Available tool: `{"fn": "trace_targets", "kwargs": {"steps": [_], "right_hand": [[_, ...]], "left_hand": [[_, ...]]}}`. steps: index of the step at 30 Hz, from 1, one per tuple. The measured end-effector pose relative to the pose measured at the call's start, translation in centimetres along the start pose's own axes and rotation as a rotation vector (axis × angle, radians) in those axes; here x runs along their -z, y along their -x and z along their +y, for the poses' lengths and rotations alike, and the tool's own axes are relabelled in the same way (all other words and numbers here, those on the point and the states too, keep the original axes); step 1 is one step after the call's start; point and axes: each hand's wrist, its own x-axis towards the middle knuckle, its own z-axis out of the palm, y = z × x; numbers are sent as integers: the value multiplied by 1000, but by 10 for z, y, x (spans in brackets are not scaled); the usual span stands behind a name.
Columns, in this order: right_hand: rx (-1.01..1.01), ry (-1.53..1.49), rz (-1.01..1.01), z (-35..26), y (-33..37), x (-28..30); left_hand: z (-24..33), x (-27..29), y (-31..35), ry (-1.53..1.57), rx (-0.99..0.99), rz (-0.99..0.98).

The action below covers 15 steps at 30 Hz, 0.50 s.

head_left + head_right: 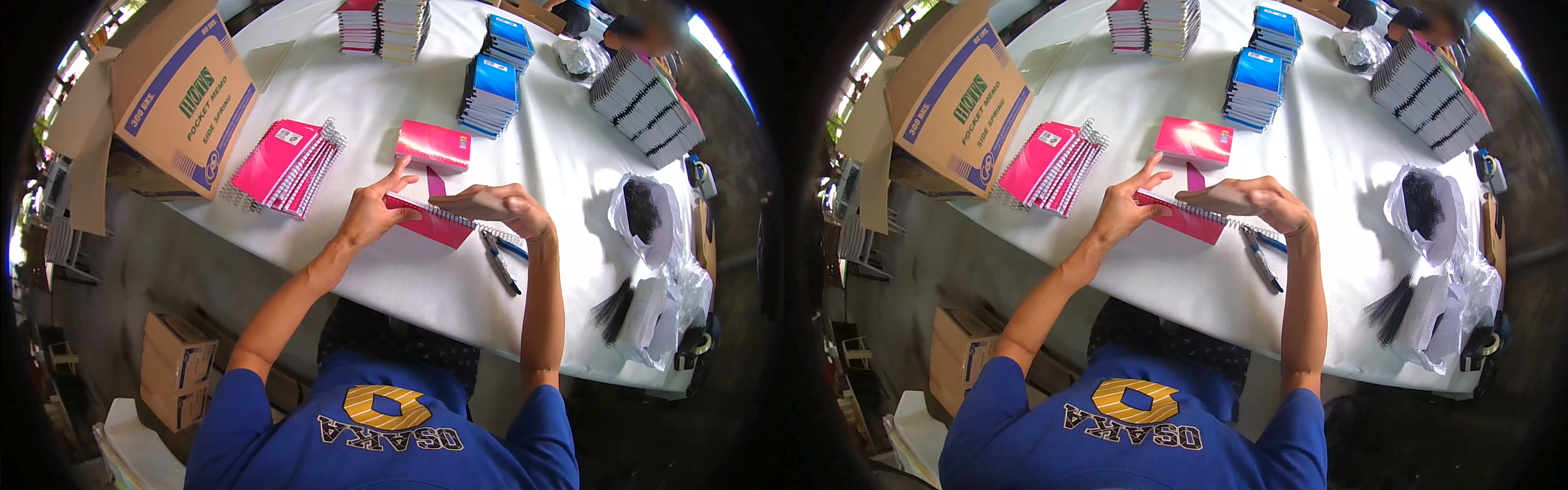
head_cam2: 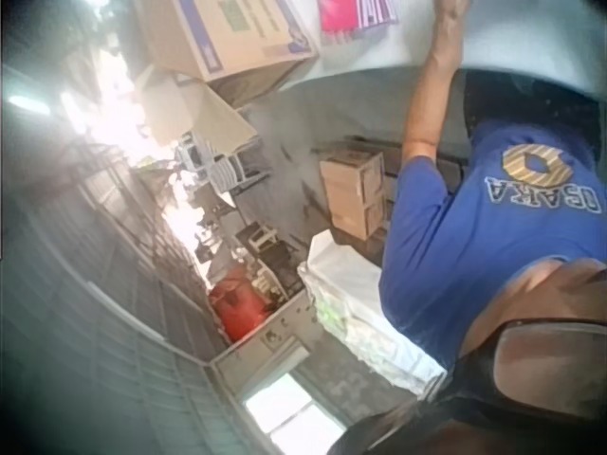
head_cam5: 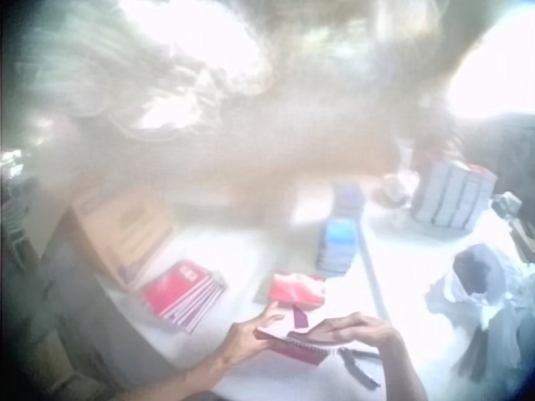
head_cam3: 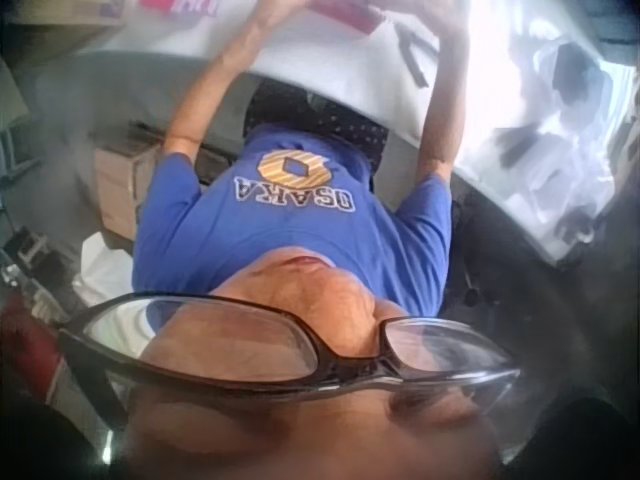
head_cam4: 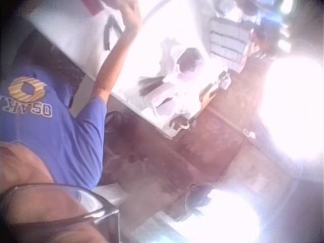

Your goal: The person assembles notebooks by hand, sliding a spiral spine onto the edge of a stack of paper and covers, and using pliers to secure the ends of the spine.

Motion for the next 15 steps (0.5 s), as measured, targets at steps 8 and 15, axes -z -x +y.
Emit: {"fn": "trace_targets", "kwargs": {"steps": [8, 15], "right_hand": [[-165, -84, 29, 1, -8, -6], [-36, -16, 21, -1, -11, -9]], "left_hand": [[-17, -14, 5, 171, -130, 49], [-19, -12, 6, 281, -43, 22]]}}
